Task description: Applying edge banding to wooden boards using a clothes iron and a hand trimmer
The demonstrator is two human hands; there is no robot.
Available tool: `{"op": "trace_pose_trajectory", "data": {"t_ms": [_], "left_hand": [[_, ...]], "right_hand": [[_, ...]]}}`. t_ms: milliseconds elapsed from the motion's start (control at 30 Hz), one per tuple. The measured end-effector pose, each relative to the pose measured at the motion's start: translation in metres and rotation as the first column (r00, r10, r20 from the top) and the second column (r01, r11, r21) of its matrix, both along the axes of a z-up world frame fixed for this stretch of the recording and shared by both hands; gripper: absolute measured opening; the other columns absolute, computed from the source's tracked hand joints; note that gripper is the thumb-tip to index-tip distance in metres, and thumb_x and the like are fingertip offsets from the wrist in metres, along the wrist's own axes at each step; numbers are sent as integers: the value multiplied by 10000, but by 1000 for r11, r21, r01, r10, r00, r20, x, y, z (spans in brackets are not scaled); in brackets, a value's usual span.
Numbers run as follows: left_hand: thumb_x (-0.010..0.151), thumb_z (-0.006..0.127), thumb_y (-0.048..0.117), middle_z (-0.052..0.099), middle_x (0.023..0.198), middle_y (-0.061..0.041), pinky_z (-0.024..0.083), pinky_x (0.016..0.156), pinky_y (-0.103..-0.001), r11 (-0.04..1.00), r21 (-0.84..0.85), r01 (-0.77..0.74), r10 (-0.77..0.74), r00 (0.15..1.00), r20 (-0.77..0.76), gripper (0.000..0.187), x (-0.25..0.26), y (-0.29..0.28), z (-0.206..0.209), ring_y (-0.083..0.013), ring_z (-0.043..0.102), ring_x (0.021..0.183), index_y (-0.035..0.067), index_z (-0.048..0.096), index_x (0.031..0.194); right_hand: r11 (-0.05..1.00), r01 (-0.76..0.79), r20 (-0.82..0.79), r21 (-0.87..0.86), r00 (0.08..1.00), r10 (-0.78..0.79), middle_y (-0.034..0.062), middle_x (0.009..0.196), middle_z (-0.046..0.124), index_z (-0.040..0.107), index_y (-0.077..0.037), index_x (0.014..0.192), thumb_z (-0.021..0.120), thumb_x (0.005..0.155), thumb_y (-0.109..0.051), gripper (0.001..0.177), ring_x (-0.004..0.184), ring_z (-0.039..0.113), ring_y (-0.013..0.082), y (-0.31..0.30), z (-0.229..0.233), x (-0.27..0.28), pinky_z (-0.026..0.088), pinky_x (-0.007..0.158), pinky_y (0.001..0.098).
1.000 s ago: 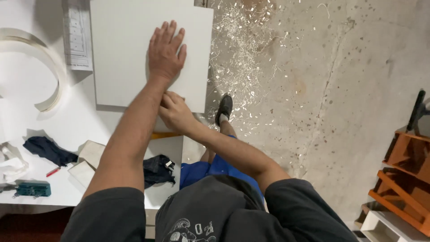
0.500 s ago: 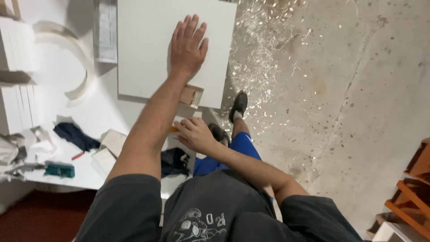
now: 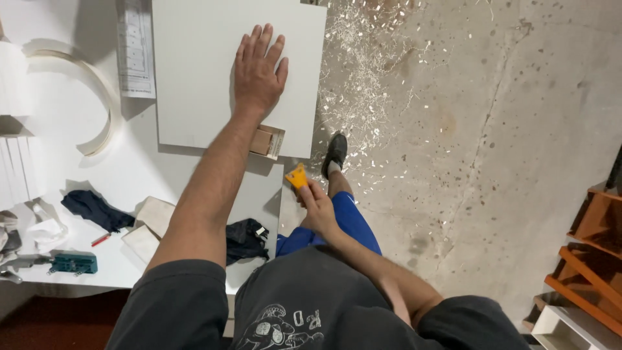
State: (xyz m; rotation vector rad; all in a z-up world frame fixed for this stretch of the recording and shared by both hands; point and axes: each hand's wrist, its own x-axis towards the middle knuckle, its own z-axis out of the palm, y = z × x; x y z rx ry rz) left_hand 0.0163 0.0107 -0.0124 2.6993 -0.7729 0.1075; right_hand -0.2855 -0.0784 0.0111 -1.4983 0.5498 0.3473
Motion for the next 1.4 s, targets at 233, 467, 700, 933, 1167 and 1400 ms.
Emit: {"op": "trace_pose_trajectory", "data": {"t_ms": [233, 467, 700, 933, 1167, 1400], "left_hand": [[1089, 537, 293, 473, 1558, -139, 248, 1221, -479, 1000, -27, 2, -2, 999, 32, 407, -1, 1, -7, -313, 368, 1462, 99, 632, 1434], [1089, 544, 300, 476, 1556, -139, 260, 1214, -487, 1000, -13, -2, 2, 999, 33, 410, -1, 1, -9, -314, 363, 1463, 109, 621, 1443], [1098, 511, 302, 462, 1571, -140, 241, 1225, -479, 1000, 1, 2, -2, 1000, 3, 418, -2, 1, -4, -310, 353, 1476, 110, 609, 1456], [1102, 462, 308, 437, 1596, -148, 207, 1246, -478, 1000, 8, -14, 14, 998, -66, 444, -4, -1, 7, -312, 330, 1499, 102, 571, 1480], [1060, 501, 410, 540, 1524, -76, 275, 1240, -455, 997, 51, -56, 51, 995, 90, 437, -1, 1, -20, -265, 431, 1459, 201, 664, 1407], [1039, 552, 386, 574, 1491, -74, 309, 1227, -447, 997, 33, -66, 60, 985, 164, 403, -2, 1, -21, -263, 475, 1434, 207, 690, 1372]], "right_hand": [[809, 368, -118, 458, 927, -355, 113, 793, 603, 428, -97, 1100, 431, 1090, -203, 106, 462, 493, 143, 16, -6, 9, 374, 381, 252], [762, 440, -227, 475, 898, -377, 116, 799, 609, 440, -89, 1150, 447, 1078, -202, 135, 480, 497, 136, 16, -3, 18, 379, 406, 250], [797, 475, -269, 374, 877, -397, 108, 831, 601, 403, -83, 1067, 431, 1072, -225, 145, 403, 526, 152, 15, 12, 44, 273, 198, 266], [778, 496, -286, 386, 866, -410, 100, 819, 600, 433, -60, 1145, 458, 1070, -232, 189, 475, 531, 155, -13, 2, 107, 412, 377, 265], [809, 459, -163, 366, 888, -430, 117, 779, 591, 453, 13, 1169, 484, 1061, -160, 206, 464, 613, 193, -48, -18, 182, 478, 303, 290], [846, 394, -123, 358, 919, -376, 104, 791, 600, 460, 2, 1179, 481, 1055, -182, 223, 513, 625, 166, -87, -8, 254, 490, 342, 257]]}}
